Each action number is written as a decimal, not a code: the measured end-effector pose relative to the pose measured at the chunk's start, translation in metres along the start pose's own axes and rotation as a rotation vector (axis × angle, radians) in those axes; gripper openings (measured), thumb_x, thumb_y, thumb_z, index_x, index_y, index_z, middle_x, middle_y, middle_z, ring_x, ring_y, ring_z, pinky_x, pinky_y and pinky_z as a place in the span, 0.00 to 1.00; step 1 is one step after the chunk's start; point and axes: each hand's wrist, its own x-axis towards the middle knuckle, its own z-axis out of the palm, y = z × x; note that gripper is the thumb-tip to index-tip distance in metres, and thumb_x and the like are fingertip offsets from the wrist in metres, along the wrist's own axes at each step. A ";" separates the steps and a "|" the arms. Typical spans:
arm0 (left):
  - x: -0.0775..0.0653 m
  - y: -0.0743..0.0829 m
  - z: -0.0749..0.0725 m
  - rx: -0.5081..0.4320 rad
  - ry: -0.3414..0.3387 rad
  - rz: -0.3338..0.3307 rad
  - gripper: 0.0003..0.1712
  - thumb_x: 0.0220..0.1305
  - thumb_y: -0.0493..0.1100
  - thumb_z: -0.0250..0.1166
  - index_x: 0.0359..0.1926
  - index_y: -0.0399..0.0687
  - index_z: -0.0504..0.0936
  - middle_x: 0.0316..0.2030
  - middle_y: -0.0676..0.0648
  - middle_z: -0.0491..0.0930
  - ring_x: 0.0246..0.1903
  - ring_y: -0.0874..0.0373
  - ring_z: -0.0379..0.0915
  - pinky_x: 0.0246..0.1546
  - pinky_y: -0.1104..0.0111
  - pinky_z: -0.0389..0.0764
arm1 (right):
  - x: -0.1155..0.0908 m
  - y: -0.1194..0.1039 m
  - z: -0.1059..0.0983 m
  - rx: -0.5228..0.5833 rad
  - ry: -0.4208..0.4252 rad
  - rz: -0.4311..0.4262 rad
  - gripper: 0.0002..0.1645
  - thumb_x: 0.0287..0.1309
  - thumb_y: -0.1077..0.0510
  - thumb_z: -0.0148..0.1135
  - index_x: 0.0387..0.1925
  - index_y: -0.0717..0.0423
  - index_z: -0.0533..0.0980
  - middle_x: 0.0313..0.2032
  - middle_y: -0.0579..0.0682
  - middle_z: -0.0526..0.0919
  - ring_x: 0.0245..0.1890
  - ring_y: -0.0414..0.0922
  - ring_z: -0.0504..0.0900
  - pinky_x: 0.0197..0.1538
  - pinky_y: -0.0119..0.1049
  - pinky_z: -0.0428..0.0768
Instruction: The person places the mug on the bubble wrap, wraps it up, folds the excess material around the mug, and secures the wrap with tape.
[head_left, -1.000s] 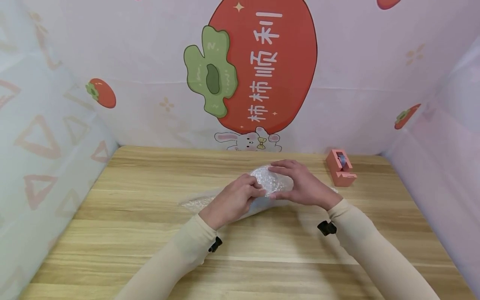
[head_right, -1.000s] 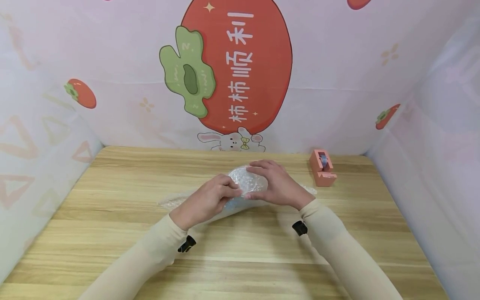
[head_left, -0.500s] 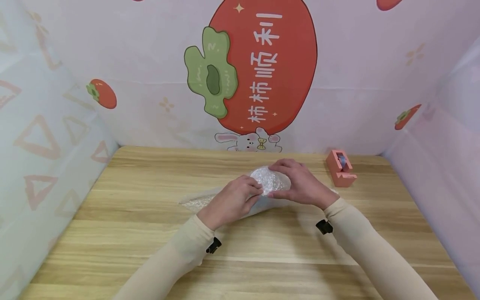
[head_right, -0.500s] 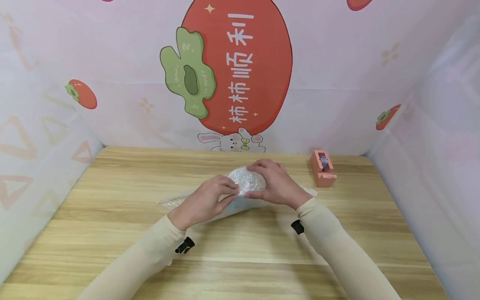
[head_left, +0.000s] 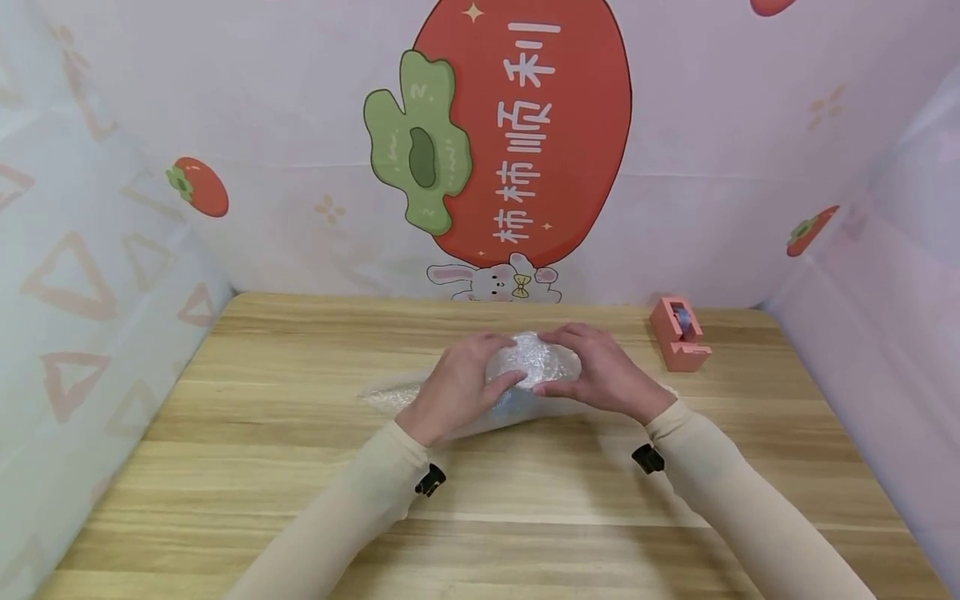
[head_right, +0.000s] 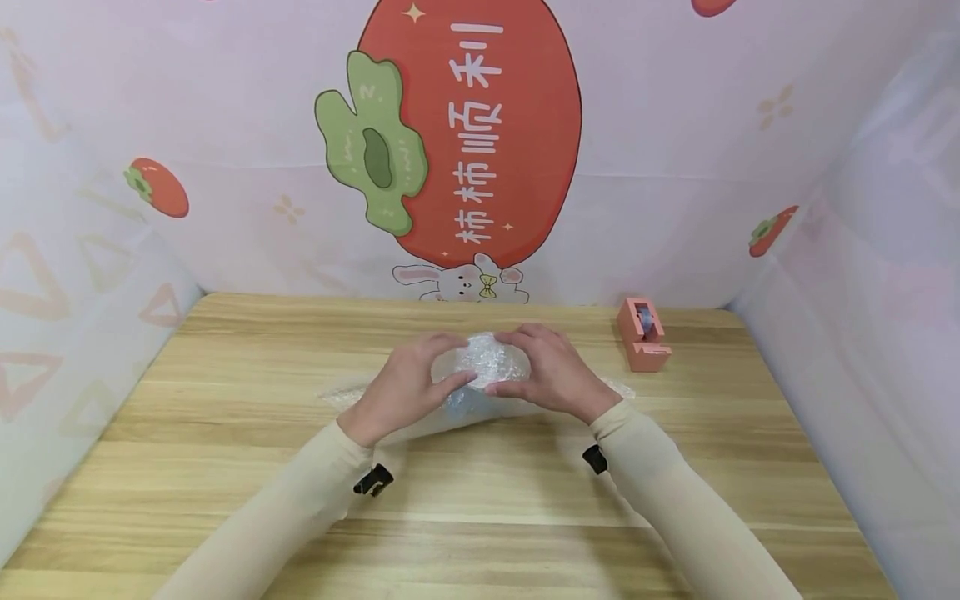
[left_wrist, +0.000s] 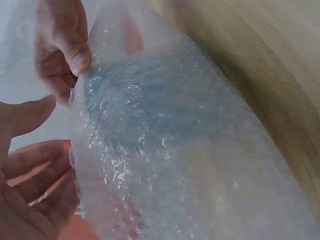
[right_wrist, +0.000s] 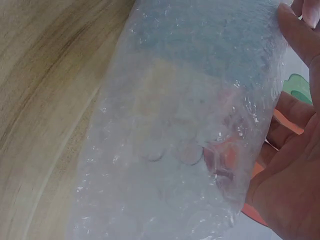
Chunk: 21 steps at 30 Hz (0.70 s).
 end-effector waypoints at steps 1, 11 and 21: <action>0.002 -0.001 0.000 -0.013 -0.014 -0.044 0.30 0.62 0.52 0.74 0.60 0.40 0.81 0.59 0.42 0.80 0.61 0.46 0.74 0.63 0.51 0.74 | 0.000 0.000 0.000 0.002 0.001 0.001 0.47 0.45 0.38 0.81 0.65 0.52 0.77 0.60 0.55 0.79 0.60 0.56 0.76 0.62 0.61 0.73; 0.016 -0.010 0.006 -0.142 -0.173 -0.242 0.46 0.56 0.57 0.77 0.70 0.41 0.72 0.68 0.42 0.72 0.66 0.46 0.68 0.66 0.50 0.71 | -0.001 0.001 0.001 0.006 -0.005 -0.031 0.48 0.47 0.39 0.80 0.67 0.54 0.75 0.56 0.54 0.80 0.56 0.54 0.78 0.59 0.56 0.78; 0.015 -0.007 0.009 -0.144 -0.182 -0.266 0.48 0.56 0.55 0.78 0.72 0.43 0.69 0.69 0.42 0.70 0.63 0.45 0.69 0.62 0.50 0.74 | -0.006 0.003 -0.001 0.014 -0.038 -0.071 0.48 0.52 0.40 0.77 0.71 0.53 0.71 0.59 0.54 0.78 0.59 0.54 0.77 0.61 0.55 0.77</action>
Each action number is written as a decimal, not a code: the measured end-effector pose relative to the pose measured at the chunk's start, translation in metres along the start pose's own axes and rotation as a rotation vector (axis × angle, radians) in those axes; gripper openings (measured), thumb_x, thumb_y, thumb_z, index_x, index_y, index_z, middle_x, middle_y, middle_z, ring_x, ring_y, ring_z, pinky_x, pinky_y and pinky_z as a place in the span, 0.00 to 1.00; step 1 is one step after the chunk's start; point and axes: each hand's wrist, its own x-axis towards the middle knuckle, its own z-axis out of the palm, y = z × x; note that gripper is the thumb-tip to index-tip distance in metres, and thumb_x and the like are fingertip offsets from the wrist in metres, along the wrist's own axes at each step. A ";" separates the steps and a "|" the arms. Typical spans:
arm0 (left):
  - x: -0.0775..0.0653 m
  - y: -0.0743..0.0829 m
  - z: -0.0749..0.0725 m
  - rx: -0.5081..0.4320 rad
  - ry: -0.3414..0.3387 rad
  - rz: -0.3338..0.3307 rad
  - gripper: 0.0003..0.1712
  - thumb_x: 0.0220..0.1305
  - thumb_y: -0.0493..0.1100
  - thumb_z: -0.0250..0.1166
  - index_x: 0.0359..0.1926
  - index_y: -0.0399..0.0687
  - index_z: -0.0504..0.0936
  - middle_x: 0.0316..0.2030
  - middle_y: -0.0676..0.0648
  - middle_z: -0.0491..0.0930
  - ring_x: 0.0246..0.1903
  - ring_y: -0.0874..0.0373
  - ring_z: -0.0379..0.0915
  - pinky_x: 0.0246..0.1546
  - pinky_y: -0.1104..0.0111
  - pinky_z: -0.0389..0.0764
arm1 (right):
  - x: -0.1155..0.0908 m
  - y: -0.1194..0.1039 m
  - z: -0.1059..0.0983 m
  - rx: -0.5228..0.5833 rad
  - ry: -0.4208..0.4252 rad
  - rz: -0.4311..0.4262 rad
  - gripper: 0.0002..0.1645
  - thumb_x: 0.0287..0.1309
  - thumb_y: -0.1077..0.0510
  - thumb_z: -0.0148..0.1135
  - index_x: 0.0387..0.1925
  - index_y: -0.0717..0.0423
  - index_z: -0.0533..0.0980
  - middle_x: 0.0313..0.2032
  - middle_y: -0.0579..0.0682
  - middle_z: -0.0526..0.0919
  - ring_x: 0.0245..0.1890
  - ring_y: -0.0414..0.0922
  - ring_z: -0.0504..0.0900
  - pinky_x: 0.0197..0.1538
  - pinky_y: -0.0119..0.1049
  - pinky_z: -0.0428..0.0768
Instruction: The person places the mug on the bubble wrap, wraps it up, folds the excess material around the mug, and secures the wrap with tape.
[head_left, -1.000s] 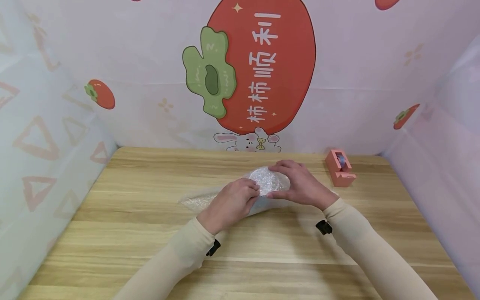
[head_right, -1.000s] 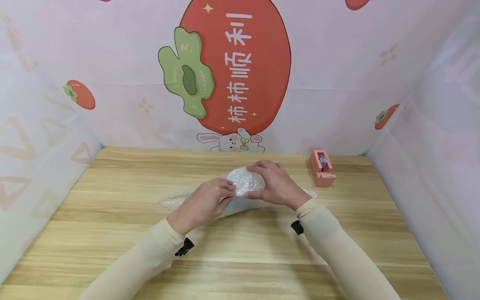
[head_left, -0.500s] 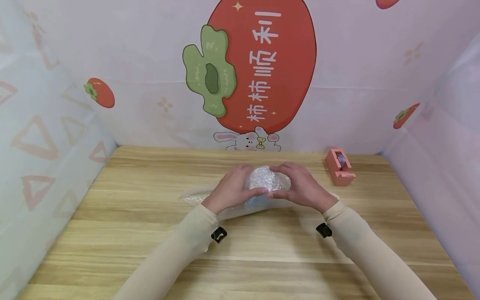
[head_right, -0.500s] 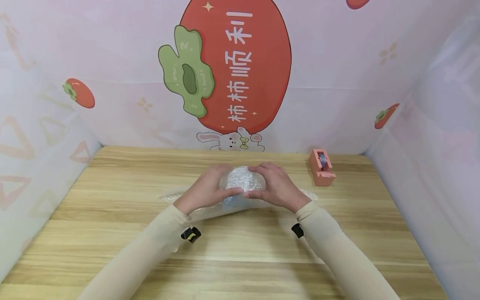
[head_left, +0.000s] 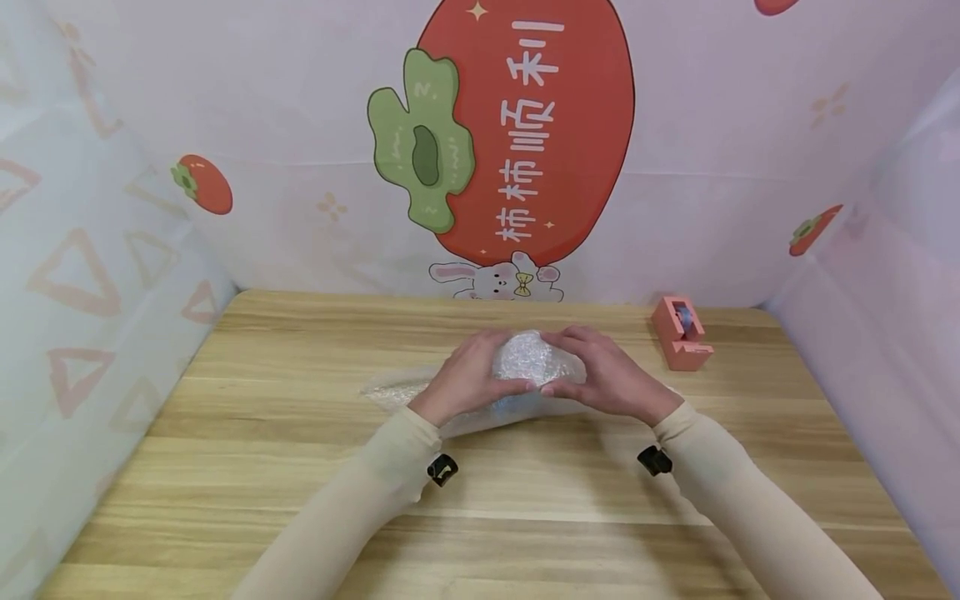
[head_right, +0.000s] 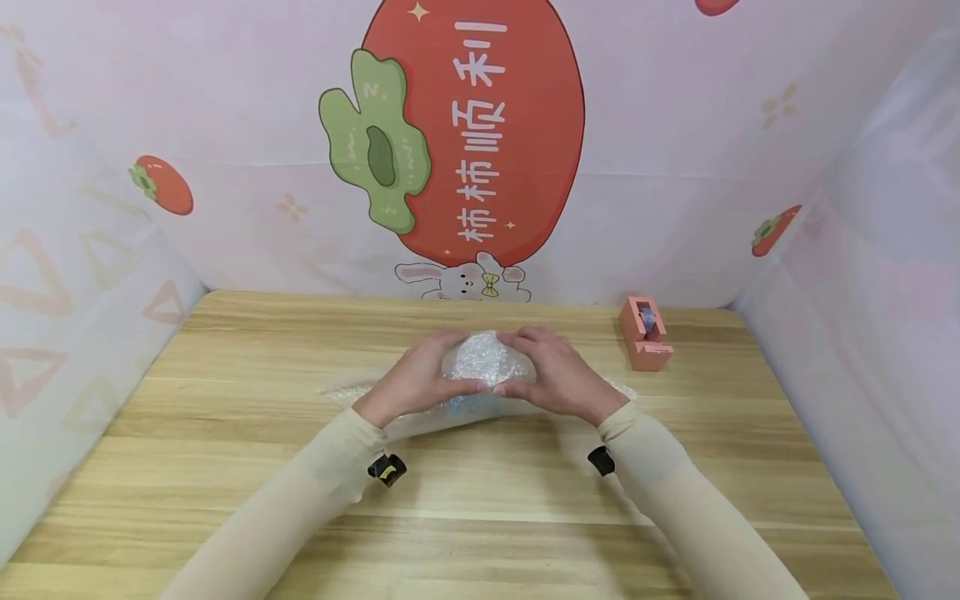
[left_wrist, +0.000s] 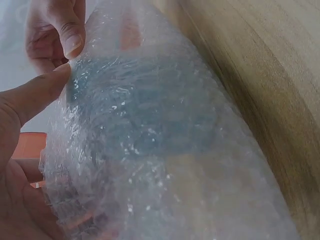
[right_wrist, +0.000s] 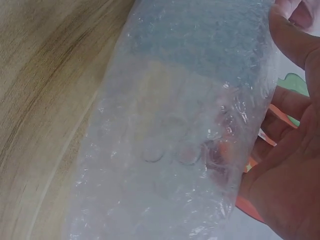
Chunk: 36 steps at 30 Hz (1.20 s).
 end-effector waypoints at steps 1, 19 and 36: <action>0.000 0.000 0.000 0.004 -0.003 0.001 0.47 0.56 0.55 0.78 0.72 0.44 0.69 0.69 0.42 0.69 0.63 0.46 0.68 0.62 0.50 0.74 | 0.000 0.000 0.000 0.000 -0.006 -0.003 0.48 0.52 0.40 0.77 0.71 0.53 0.70 0.60 0.54 0.78 0.59 0.54 0.76 0.61 0.56 0.76; 0.004 0.001 -0.003 0.064 -0.046 0.031 0.46 0.58 0.53 0.76 0.73 0.45 0.68 0.72 0.43 0.67 0.70 0.45 0.62 0.69 0.49 0.65 | 0.006 0.016 -0.026 -0.011 -0.173 0.122 0.66 0.38 0.31 0.81 0.76 0.47 0.61 0.73 0.56 0.64 0.72 0.60 0.60 0.64 0.68 0.67; 0.010 -0.005 -0.009 0.068 -0.094 0.102 0.44 0.58 0.50 0.76 0.71 0.44 0.68 0.70 0.44 0.68 0.68 0.47 0.65 0.69 0.50 0.66 | 0.014 0.051 -0.031 0.074 -0.320 0.207 0.55 0.43 0.34 0.80 0.67 0.59 0.71 0.62 0.57 0.77 0.63 0.58 0.73 0.65 0.59 0.71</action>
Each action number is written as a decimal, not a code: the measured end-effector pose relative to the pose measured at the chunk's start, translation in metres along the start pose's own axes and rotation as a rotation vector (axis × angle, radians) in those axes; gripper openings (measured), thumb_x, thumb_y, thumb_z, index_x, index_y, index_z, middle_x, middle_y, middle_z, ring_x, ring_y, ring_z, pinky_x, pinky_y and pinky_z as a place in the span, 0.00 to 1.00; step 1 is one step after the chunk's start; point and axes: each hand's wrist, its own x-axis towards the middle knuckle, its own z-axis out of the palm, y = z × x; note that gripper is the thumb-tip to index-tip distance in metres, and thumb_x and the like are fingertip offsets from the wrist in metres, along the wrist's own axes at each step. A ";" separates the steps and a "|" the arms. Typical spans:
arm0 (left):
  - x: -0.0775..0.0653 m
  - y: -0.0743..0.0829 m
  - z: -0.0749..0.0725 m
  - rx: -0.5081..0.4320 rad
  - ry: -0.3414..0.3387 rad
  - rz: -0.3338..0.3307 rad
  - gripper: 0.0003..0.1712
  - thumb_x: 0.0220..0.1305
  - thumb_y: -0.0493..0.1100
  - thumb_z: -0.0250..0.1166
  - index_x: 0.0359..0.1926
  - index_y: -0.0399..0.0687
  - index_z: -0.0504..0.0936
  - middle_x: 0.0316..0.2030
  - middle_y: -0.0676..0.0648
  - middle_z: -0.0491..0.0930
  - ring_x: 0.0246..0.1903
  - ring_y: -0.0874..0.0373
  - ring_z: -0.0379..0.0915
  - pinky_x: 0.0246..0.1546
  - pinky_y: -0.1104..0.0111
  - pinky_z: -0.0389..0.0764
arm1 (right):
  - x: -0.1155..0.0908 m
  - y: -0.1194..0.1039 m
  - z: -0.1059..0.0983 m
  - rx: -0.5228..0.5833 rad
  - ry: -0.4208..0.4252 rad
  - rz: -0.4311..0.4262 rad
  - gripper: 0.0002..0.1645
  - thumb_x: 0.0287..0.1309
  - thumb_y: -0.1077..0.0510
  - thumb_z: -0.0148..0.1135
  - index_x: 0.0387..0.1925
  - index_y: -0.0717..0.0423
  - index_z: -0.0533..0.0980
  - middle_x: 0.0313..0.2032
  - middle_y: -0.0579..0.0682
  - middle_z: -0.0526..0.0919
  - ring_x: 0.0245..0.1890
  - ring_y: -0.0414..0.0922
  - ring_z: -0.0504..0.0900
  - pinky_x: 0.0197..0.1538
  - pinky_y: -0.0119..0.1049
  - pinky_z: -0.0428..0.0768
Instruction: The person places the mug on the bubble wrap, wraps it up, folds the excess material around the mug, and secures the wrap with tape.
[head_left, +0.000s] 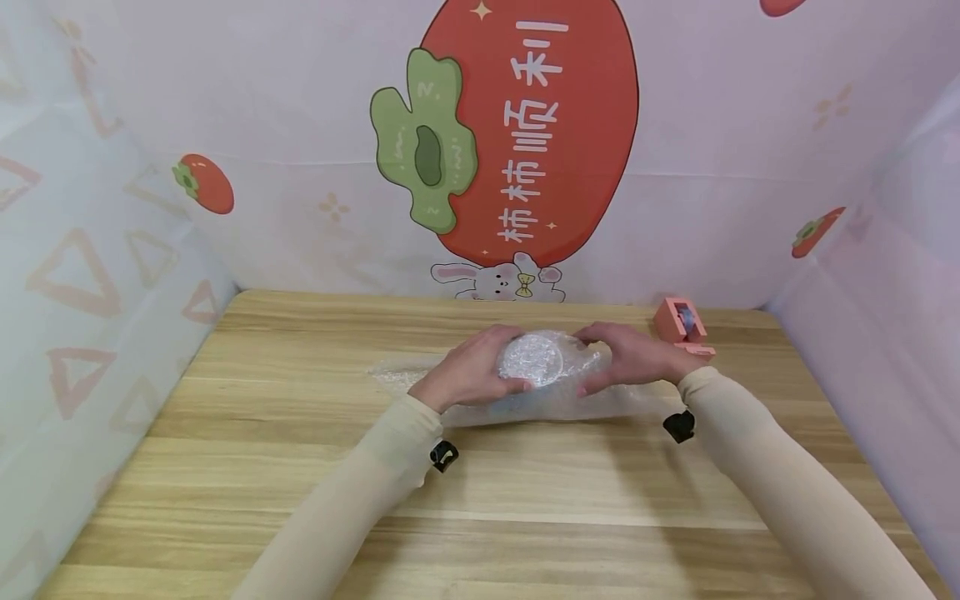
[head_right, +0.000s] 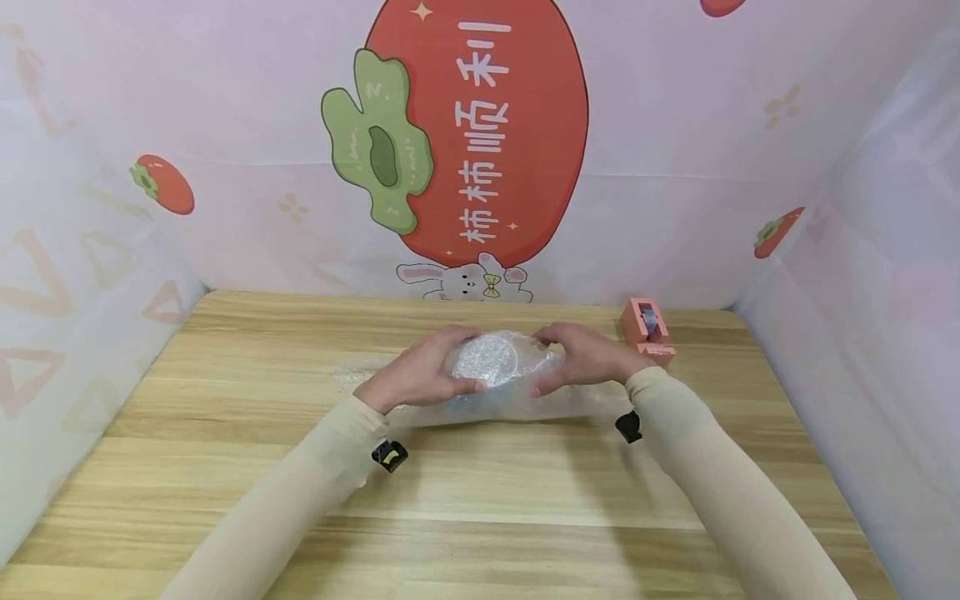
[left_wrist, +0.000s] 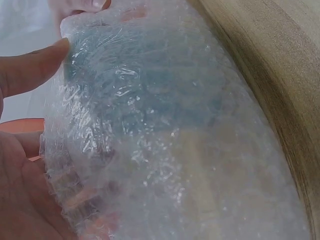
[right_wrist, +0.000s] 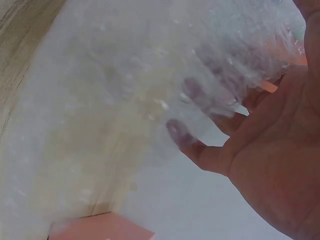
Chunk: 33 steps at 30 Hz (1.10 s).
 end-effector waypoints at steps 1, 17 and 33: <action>0.000 0.000 0.000 -0.002 -0.001 0.001 0.44 0.58 0.50 0.76 0.71 0.44 0.68 0.70 0.44 0.69 0.68 0.47 0.65 0.68 0.50 0.66 | 0.001 0.001 0.000 0.014 -0.004 0.010 0.54 0.43 0.34 0.80 0.66 0.59 0.72 0.61 0.57 0.77 0.63 0.58 0.74 0.65 0.59 0.71; -0.001 -0.002 0.002 -0.009 -0.011 -0.015 0.45 0.59 0.50 0.76 0.73 0.45 0.67 0.71 0.44 0.67 0.70 0.46 0.63 0.69 0.49 0.65 | -0.004 0.010 -0.004 0.198 -0.032 -0.037 0.43 0.51 0.43 0.78 0.64 0.58 0.75 0.59 0.52 0.79 0.61 0.53 0.74 0.65 0.61 0.70; 0.001 -0.001 0.001 0.000 -0.018 -0.015 0.45 0.59 0.51 0.76 0.73 0.47 0.67 0.72 0.45 0.66 0.70 0.46 0.62 0.70 0.50 0.64 | -0.023 -0.004 0.005 -0.013 0.314 -0.367 0.12 0.47 0.51 0.82 0.35 0.38 0.88 0.42 0.38 0.77 0.49 0.43 0.74 0.52 0.41 0.75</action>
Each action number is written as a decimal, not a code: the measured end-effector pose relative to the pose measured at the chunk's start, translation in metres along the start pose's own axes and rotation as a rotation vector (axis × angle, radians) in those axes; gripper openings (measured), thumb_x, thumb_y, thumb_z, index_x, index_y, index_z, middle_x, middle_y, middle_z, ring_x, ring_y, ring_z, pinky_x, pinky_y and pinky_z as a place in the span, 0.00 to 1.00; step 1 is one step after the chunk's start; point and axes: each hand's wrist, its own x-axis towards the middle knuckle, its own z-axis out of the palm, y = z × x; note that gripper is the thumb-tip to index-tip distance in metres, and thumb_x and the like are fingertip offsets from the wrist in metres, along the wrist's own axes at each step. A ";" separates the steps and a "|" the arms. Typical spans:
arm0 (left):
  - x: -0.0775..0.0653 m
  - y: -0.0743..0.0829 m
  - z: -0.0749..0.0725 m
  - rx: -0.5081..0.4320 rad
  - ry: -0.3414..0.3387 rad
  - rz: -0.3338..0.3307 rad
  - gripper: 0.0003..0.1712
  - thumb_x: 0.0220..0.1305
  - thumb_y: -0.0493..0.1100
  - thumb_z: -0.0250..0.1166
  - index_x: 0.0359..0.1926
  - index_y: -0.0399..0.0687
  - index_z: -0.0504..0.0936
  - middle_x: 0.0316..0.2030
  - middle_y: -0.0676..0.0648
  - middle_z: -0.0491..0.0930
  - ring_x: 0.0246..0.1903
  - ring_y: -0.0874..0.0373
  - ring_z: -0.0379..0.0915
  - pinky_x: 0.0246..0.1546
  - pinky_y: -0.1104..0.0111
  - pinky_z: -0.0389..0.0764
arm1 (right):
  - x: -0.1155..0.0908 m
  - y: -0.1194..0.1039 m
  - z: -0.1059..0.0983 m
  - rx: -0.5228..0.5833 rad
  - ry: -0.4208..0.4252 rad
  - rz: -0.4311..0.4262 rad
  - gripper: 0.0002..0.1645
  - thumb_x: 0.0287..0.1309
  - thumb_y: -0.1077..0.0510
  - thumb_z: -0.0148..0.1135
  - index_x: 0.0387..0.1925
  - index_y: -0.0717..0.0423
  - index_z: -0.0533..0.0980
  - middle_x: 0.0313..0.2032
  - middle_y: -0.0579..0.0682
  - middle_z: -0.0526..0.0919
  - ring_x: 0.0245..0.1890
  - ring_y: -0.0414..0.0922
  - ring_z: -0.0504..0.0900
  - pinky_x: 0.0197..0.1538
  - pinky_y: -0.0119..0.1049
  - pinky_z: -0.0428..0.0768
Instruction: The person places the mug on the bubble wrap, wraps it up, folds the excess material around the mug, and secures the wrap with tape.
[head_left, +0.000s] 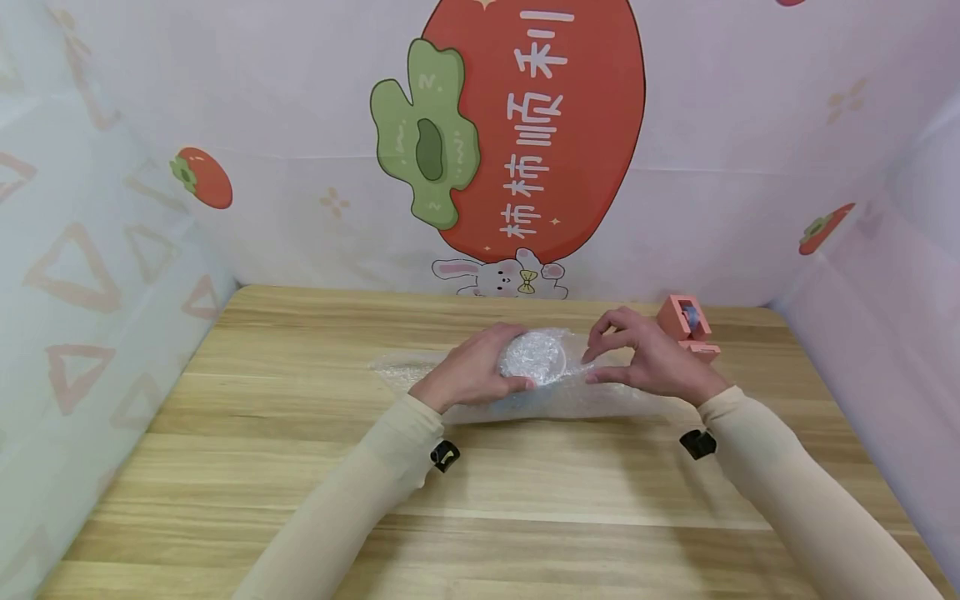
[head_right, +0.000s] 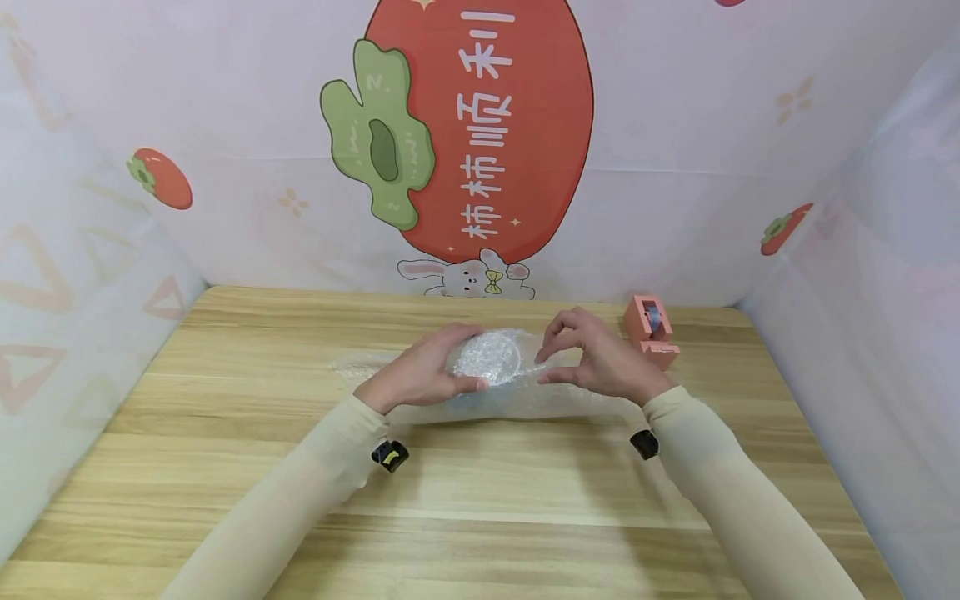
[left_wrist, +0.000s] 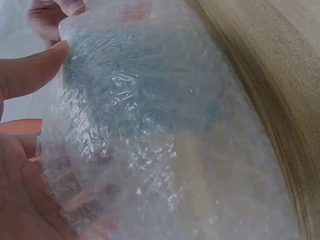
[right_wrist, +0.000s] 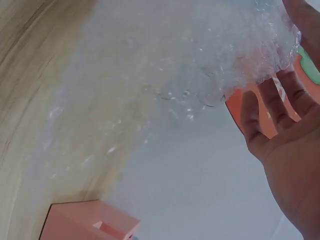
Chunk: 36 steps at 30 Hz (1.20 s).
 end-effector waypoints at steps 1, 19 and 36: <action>0.000 0.000 0.000 0.002 0.000 0.002 0.45 0.59 0.51 0.76 0.73 0.47 0.67 0.72 0.45 0.66 0.70 0.46 0.62 0.70 0.50 0.64 | -0.001 0.001 0.002 -0.022 0.000 -0.014 0.11 0.48 0.52 0.81 0.36 0.38 0.89 0.42 0.38 0.77 0.49 0.44 0.74 0.52 0.43 0.74; 0.000 0.000 -0.001 0.022 0.000 0.030 0.44 0.61 0.51 0.75 0.73 0.45 0.66 0.72 0.43 0.66 0.72 0.46 0.59 0.71 0.51 0.62 | 0.006 -0.005 0.023 -0.008 -0.158 0.090 0.10 0.66 0.60 0.67 0.44 0.58 0.88 0.31 0.40 0.72 0.37 0.44 0.65 0.41 0.41 0.62; 0.000 0.000 0.000 0.030 -0.015 0.020 0.45 0.61 0.51 0.74 0.74 0.45 0.66 0.73 0.43 0.64 0.73 0.46 0.57 0.72 0.51 0.60 | 0.006 -0.006 0.025 0.060 -0.001 0.320 0.28 0.51 0.56 0.80 0.48 0.59 0.72 0.33 0.46 0.82 0.32 0.44 0.80 0.35 0.36 0.81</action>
